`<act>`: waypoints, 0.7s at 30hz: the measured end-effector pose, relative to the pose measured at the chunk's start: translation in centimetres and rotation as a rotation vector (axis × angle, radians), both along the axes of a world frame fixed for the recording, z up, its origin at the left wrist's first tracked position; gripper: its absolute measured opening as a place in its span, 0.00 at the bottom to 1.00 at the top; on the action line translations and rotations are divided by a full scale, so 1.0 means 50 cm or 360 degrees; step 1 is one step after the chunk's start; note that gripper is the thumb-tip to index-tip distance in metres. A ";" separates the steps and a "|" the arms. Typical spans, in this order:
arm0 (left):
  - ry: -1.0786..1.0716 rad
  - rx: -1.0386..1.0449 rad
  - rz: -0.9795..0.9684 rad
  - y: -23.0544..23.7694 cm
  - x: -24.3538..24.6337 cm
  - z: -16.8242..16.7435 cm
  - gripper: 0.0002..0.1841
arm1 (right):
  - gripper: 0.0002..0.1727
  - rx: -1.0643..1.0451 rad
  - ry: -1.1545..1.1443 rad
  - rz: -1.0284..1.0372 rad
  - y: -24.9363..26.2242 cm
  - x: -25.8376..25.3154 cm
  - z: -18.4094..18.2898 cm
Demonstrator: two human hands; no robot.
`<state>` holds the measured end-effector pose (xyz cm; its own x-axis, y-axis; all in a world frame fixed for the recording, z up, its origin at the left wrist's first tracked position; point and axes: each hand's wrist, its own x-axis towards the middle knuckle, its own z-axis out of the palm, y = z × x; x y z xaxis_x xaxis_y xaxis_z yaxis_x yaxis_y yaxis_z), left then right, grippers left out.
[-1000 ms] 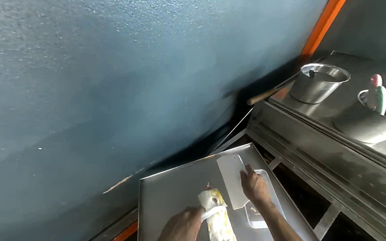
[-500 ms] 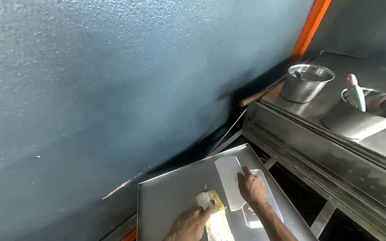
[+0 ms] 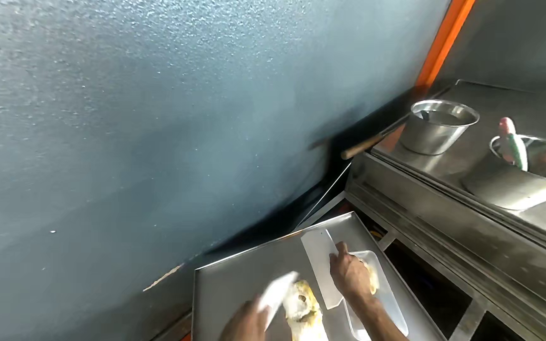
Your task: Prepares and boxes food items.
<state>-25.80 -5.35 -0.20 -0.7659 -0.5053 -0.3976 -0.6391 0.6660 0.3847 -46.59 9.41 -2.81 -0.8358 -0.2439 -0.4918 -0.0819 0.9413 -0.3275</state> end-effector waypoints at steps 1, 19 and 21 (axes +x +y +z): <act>0.0054 0.0024 0.0301 -0.030 0.004 -0.018 0.29 | 0.25 0.0008 -0.0005 0.0007 0.000 -0.003 0.000; 0.0733 0.0782 0.1119 -0.049 -0.092 -0.239 0.28 | 0.25 -0.0110 -0.0109 -0.0044 -0.056 0.036 -0.048; 0.0813 0.0914 0.1111 -0.057 -0.091 -0.237 0.26 | 0.24 -0.0216 -0.0151 -0.0082 -0.050 0.028 -0.054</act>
<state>-30.34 -8.22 -12.04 -0.5205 -0.7382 -0.4291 -0.4841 -0.1589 0.8605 -45.19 6.94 -5.51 -0.8002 -0.2714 -0.5348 0.0028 0.8900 -0.4559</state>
